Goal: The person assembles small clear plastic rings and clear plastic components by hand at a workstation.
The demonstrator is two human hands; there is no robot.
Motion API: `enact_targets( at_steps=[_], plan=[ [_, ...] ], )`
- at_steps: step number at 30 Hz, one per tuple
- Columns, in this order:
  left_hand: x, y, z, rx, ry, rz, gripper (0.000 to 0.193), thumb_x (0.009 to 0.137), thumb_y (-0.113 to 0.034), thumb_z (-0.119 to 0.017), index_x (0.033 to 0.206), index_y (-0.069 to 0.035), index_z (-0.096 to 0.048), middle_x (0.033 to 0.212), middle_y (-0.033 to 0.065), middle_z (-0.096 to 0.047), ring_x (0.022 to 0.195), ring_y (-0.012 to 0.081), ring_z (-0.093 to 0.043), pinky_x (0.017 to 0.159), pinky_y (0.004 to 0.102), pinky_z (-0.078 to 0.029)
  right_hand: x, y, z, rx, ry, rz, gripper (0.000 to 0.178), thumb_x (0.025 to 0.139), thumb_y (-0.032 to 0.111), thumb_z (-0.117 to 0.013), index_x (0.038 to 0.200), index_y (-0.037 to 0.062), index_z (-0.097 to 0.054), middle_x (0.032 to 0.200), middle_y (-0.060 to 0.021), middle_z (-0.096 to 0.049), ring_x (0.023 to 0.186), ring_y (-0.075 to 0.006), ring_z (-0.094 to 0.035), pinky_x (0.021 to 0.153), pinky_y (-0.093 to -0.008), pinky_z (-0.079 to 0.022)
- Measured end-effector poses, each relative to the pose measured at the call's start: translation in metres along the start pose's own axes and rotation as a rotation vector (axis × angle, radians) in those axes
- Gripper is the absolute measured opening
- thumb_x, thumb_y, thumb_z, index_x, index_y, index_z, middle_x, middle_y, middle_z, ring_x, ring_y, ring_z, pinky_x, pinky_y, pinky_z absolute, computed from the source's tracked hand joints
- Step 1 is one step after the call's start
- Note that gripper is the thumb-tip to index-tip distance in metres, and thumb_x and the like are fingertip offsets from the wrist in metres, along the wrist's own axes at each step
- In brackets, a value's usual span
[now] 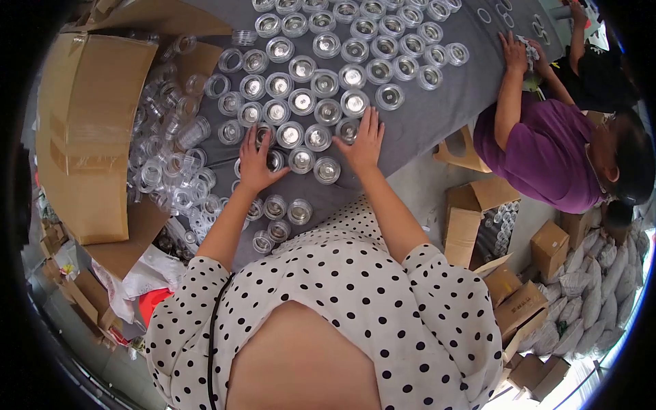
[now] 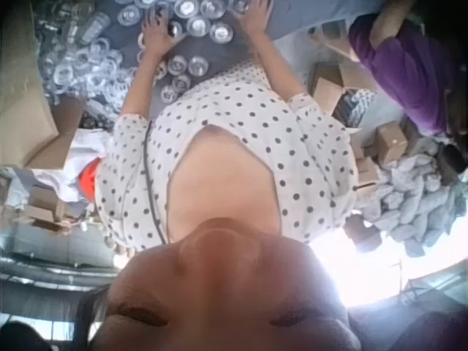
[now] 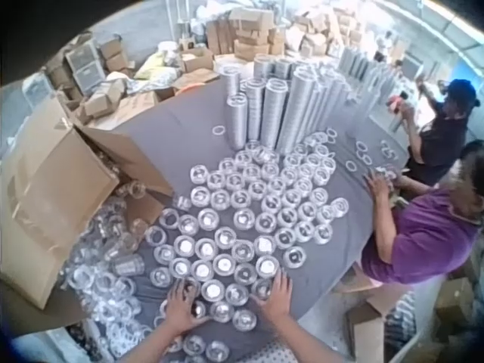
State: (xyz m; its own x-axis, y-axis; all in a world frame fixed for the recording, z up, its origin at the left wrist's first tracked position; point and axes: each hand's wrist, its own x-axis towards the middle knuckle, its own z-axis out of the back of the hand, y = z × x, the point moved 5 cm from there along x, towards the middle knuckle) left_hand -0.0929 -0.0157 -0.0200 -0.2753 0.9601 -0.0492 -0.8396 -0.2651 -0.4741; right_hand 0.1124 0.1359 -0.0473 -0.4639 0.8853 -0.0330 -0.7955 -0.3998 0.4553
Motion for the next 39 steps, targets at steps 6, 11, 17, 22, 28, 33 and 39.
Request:
enact_targets(
  at_steps=[6,11,17,22,28,33,39],
  plan=[
    [0.002,-0.009,0.007,0.114,0.101,0.015,0.096,0.053,-0.047,-0.072,0.131,-0.015,-0.028,0.137,0.0189,-0.015,0.127,0.0327,-0.015,0.099,0.0548,-0.013,-0.002,-0.002,0.024,0.055,0.014,0.046,0.103,0.059,0.045,-0.07,0.132,-0.0008,-0.014,0.134,-0.0197,-0.023,0.126,-0.0316,-0.02,0.102,-0.0457,-0.015],
    [-0.096,0.014,0.026,-0.033,0.07,0.049,0.1,0.052,-0.051,-0.07,0.133,-0.014,-0.025,0.137,0.0223,-0.012,0.128,0.0356,-0.011,0.099,0.0559,-0.007,-0.064,0.012,0.038,0.096,0.083,0.231,0.099,0.059,0.043,-0.072,0.131,0.0007,-0.019,0.136,-0.02,-0.019,0.127,-0.0364,-0.015,0.101,-0.0499,-0.015],
    [-0.231,0.02,-0.01,0.048,0.281,0.124,0.101,0.055,-0.056,-0.067,0.134,-0.015,-0.021,0.138,0.0217,-0.01,0.129,0.0363,-0.008,0.1,0.0563,-0.003,-0.136,0.069,0.0,0.036,0.498,0.669,0.083,0.055,0.042,-0.073,0.127,0.0244,-0.035,0.137,-0.0129,-0.021,0.128,-0.0307,-0.015,0.098,-0.059,-0.013],
    [-0.244,0.009,-0.027,0.042,0.256,0.235,0.098,0.057,-0.057,-0.064,0.134,-0.014,-0.021,0.138,0.0213,-0.009,0.13,0.0348,-0.005,0.099,0.0578,-0.004,-0.158,0.089,-0.027,-0.01,0.592,0.809,0.084,0.055,0.04,-0.073,0.129,0.0291,-0.033,0.137,-0.0078,-0.021,0.128,-0.0292,-0.014,0.098,-0.0608,-0.01],
    [-0.233,0.029,-0.008,0.054,0.113,0.353,0.095,0.059,-0.056,-0.063,0.135,-0.015,-0.021,0.139,0.0208,-0.009,0.13,0.0334,-0.005,0.099,0.0578,-0.005,-0.159,0.089,-0.034,-0.03,0.596,0.784,0.085,0.056,0.041,-0.072,0.129,0.0282,-0.032,0.138,-0.0083,-0.02,0.129,-0.0289,-0.011,0.098,-0.0595,-0.008],
    [-0.24,0.009,-0.034,0.028,0.304,0.037,0.091,0.06,-0.054,-0.063,0.134,-0.021,-0.022,0.139,0.0216,-0.008,0.13,0.0341,-0.005,0.099,0.0573,-0.005,-0.173,0.088,-0.03,-0.03,0.626,0.763,0.086,0.056,0.041,-0.072,0.13,0.0286,-0.031,0.138,-0.0087,-0.02,0.129,-0.0292,-0.013,0.098,-0.06,-0.009],
    [-0.171,0.015,-0.034,0.064,0.168,0.091,0.092,0.056,-0.044,-0.072,0.132,-0.021,-0.027,0.139,0.0208,-0.01,0.128,0.0383,-0.008,0.096,0.0614,-0.007,-0.138,0.086,-0.029,-0.066,0.428,0.611,0.085,0.055,0.038,-0.073,0.129,0.0282,-0.033,0.137,-0.0088,-0.022,0.128,-0.0257,-0.019,0.097,-0.0604,-0.014]
  ],
)
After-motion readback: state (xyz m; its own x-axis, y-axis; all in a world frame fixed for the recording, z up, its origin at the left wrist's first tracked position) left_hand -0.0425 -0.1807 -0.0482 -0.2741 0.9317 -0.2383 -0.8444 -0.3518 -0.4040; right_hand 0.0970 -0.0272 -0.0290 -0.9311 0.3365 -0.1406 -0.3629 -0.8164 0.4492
